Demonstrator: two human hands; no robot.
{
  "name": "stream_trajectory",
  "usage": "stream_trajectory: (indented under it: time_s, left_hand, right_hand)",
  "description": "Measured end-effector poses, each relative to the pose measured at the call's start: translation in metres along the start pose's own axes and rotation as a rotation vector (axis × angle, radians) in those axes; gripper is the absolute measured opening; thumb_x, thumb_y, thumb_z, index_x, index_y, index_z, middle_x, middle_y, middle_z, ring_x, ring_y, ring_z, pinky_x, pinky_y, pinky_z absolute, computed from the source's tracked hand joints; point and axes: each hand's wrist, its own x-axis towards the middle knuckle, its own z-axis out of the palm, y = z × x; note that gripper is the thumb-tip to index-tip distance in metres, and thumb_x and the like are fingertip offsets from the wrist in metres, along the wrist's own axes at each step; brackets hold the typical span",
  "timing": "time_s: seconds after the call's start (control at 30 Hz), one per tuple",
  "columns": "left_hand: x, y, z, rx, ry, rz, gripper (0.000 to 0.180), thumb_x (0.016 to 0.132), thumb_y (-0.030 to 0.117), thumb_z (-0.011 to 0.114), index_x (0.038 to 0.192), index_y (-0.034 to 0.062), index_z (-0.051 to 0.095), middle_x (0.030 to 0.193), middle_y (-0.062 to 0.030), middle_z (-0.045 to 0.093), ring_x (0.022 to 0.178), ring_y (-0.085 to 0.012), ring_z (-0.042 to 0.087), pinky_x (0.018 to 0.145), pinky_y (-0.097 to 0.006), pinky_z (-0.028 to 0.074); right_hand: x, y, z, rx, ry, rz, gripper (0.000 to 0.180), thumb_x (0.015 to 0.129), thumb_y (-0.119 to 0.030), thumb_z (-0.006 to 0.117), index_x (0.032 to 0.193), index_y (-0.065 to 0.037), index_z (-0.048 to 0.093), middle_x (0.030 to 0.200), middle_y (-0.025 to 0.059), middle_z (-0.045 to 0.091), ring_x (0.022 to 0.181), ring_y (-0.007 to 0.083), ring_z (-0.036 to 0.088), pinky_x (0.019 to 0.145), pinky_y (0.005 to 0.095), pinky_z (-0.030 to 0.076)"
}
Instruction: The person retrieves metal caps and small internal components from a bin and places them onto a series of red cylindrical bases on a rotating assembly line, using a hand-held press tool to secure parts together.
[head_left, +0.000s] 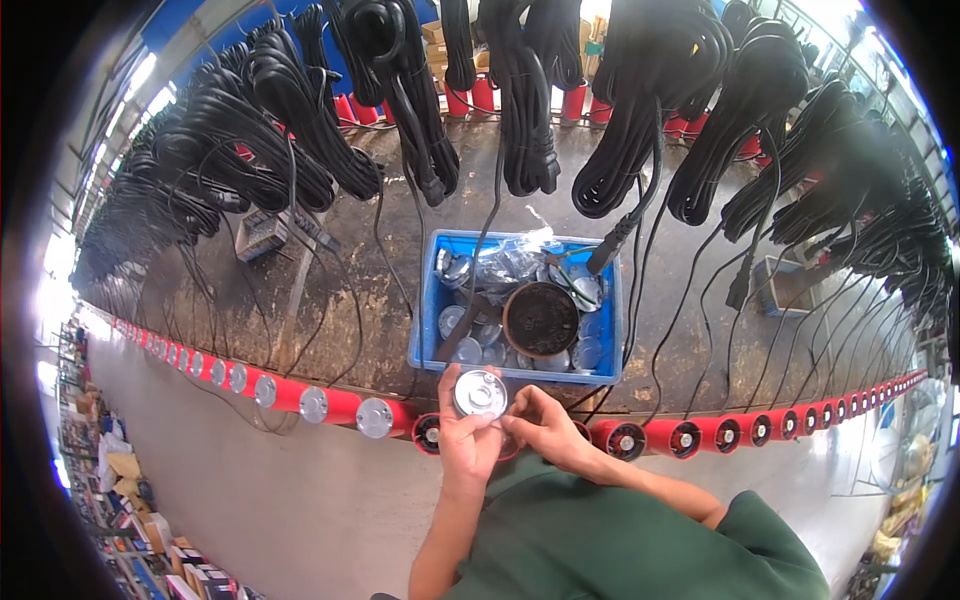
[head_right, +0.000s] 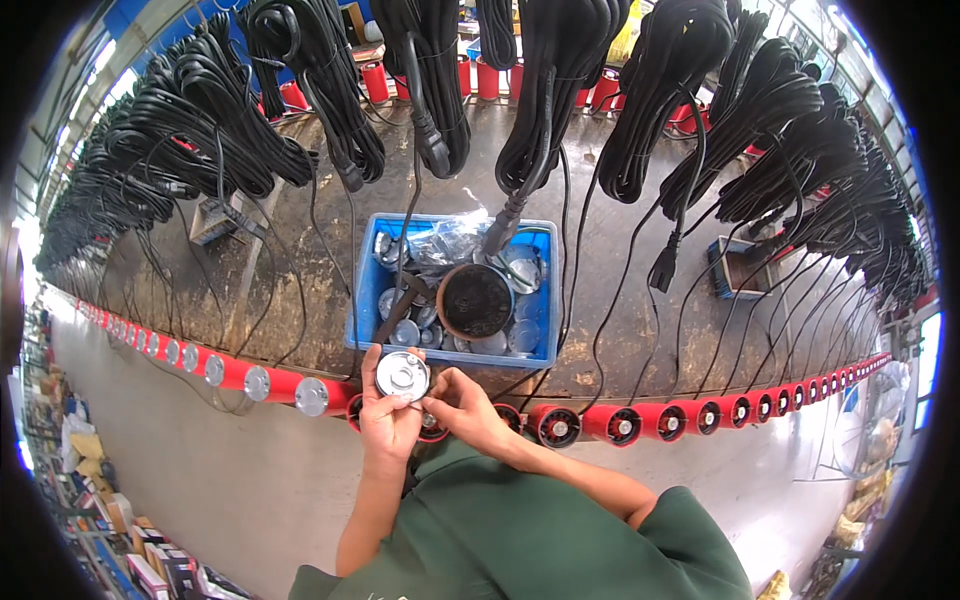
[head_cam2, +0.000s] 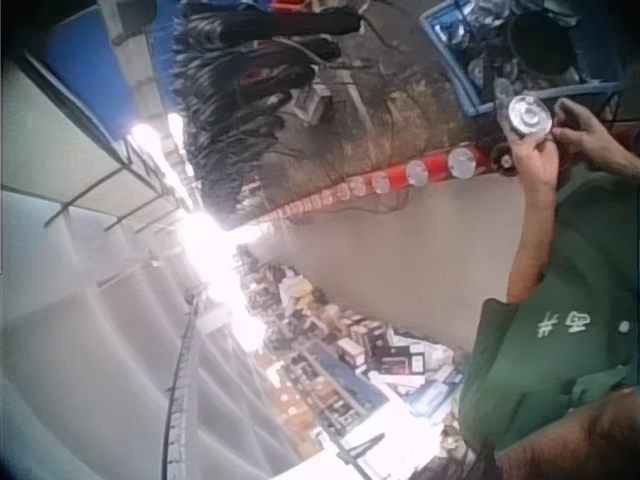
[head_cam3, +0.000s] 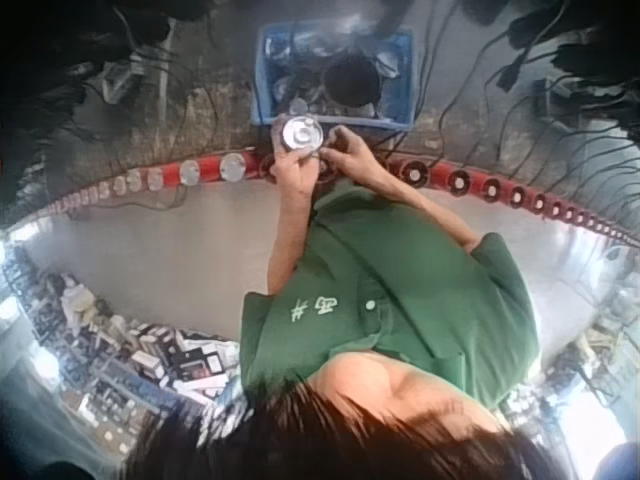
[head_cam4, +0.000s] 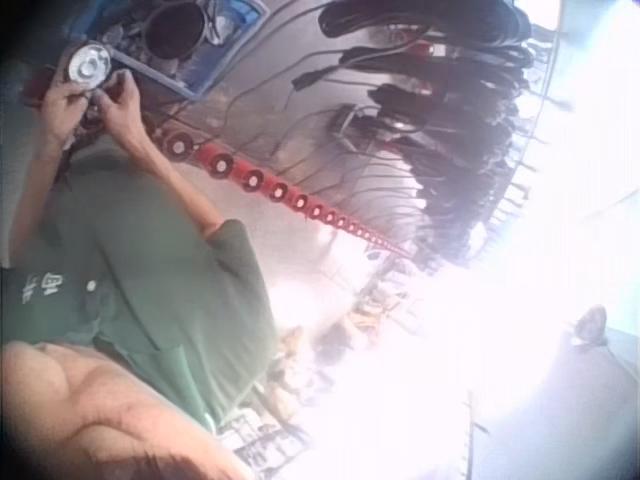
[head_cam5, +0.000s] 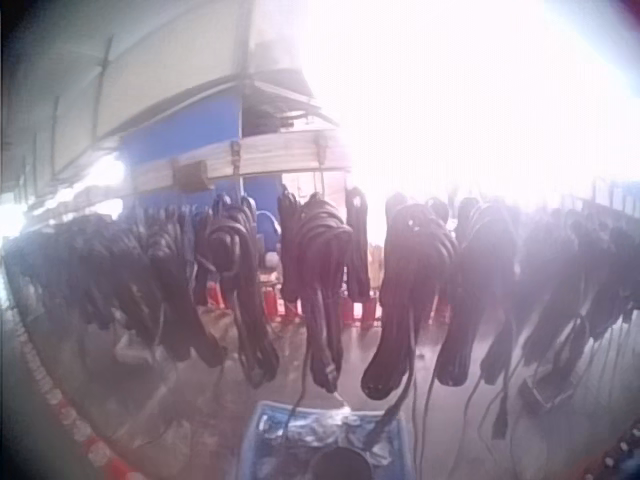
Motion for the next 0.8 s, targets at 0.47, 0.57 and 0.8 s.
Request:
stream_trajectory:
  time_s: [0.47, 0.57, 0.8]
  left_hand:
    - [-0.019, 0.043, -0.027, -0.19, -0.07, -0.065, 0.044, 0.103, 0.01, 0.06, 0.146, 0.0114, 0.05, 0.146, -0.0249, 0.056, 0.137, -0.0542, 0.053, 0.114, -0.067, 0.046]
    - [-0.036, 0.067, -0.046, -0.063, 0.031, 0.018, 0.047, 0.097, 0.006, 0.064, 0.142, 0.0119, 0.051, 0.144, -0.0213, 0.057, 0.132, -0.0523, 0.058, 0.109, -0.064, 0.051]
    - [-0.072, 0.106, -0.097, -0.077, 0.224, 0.105, 0.044, 0.094, 0.005, 0.065, 0.135, 0.011, 0.052, 0.137, -0.0184, 0.059, 0.125, -0.0478, 0.062, 0.106, -0.061, 0.054]
  right_hand:
    - [0.165, -0.011, -0.098, -2.287, 0.116, -0.065, 0.008, 0.086, -0.01, 0.074, 0.089, -0.012, 0.081, 0.092, 0.009, 0.081, 0.091, 0.0239, 0.08, 0.072, 0.0364, 0.063]
    - [0.16, -0.015, -0.101, -2.201, 0.163, -0.145, 0.011, 0.084, -0.01, 0.076, 0.095, -0.009, 0.078, 0.089, 0.0118, 0.08, 0.089, 0.03, 0.08, 0.073, 0.0414, 0.063]
    - [0.133, -0.048, -0.101, -1.354, 0.142, -0.149, 0.014, 0.091, -0.013, 0.078, 0.1, -0.003, 0.079, 0.093, 0.0152, 0.078, 0.086, 0.0331, 0.078, 0.076, 0.0422, 0.061]
